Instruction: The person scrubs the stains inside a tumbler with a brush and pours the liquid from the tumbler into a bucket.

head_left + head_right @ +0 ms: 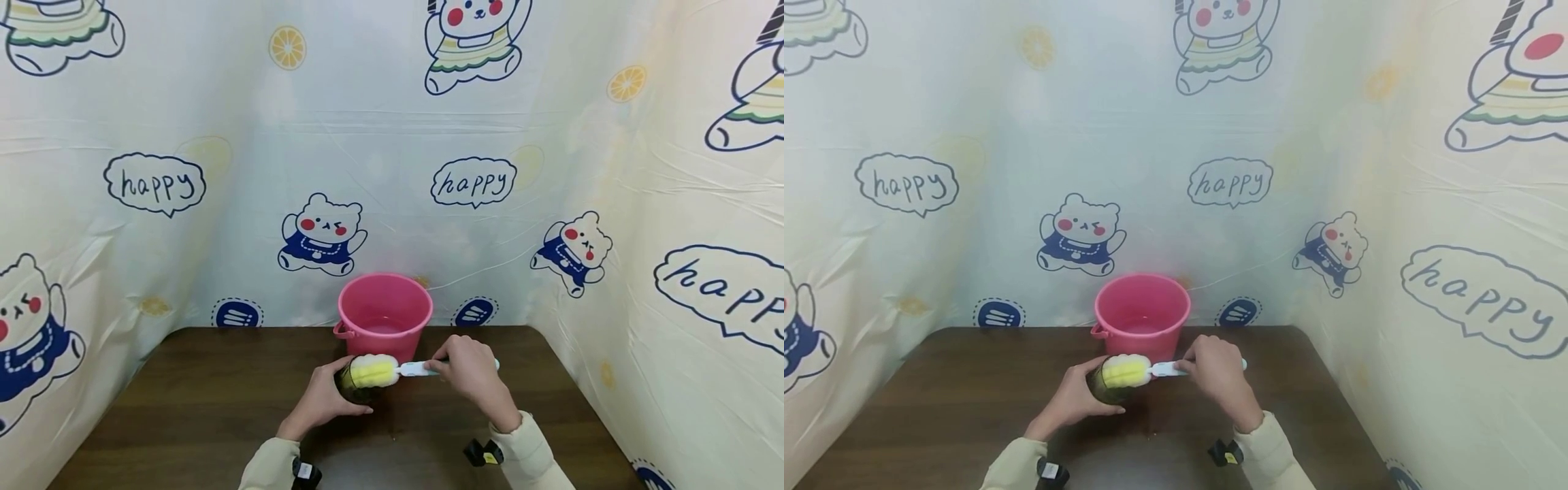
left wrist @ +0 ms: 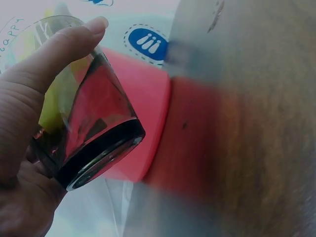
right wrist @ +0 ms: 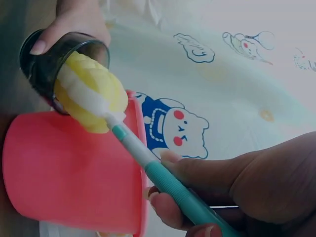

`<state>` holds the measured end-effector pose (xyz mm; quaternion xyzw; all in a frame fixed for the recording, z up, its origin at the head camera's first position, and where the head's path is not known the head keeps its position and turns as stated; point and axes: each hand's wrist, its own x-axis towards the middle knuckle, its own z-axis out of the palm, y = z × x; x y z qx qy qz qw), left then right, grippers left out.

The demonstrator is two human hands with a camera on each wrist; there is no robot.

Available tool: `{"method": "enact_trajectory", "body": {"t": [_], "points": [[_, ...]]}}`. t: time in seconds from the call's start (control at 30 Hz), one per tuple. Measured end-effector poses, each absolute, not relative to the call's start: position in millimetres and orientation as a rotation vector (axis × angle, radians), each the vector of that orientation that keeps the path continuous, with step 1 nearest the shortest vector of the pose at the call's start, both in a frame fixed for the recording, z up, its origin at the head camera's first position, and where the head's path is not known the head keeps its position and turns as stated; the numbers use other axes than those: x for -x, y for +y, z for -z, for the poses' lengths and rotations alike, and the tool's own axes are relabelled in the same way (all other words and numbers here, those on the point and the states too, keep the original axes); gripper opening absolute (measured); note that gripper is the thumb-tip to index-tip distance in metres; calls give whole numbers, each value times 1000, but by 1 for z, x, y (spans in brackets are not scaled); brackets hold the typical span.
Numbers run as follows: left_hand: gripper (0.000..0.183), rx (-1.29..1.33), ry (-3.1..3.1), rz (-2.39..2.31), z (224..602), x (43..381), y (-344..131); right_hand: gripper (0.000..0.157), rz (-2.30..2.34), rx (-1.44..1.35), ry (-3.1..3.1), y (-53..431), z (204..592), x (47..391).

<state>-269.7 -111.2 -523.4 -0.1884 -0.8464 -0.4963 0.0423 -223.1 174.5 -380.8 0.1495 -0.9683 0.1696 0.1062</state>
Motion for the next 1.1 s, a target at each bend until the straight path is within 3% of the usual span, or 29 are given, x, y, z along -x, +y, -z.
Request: {"method": "enact_trajectory", "body": {"t": [0.27, 0.5, 0.77, 1.1], "points": [[103, 560, -2588, 1507, 520, 273, -114, 14, -552, -512, -2927, 178, 377, 221], [102, 506, -2625, 1519, 516, 272, -112, 13, -550, -404, -2891, 178, 377, 225], [100, 551, -2597, 1550, 519, 271, -110, 16, -577, -537, -2948, 184, 373, 224], [98, 539, -2605, 1518, 519, 273, -109, 16, -549, -461, -2930, 183, 378, 232]]}}
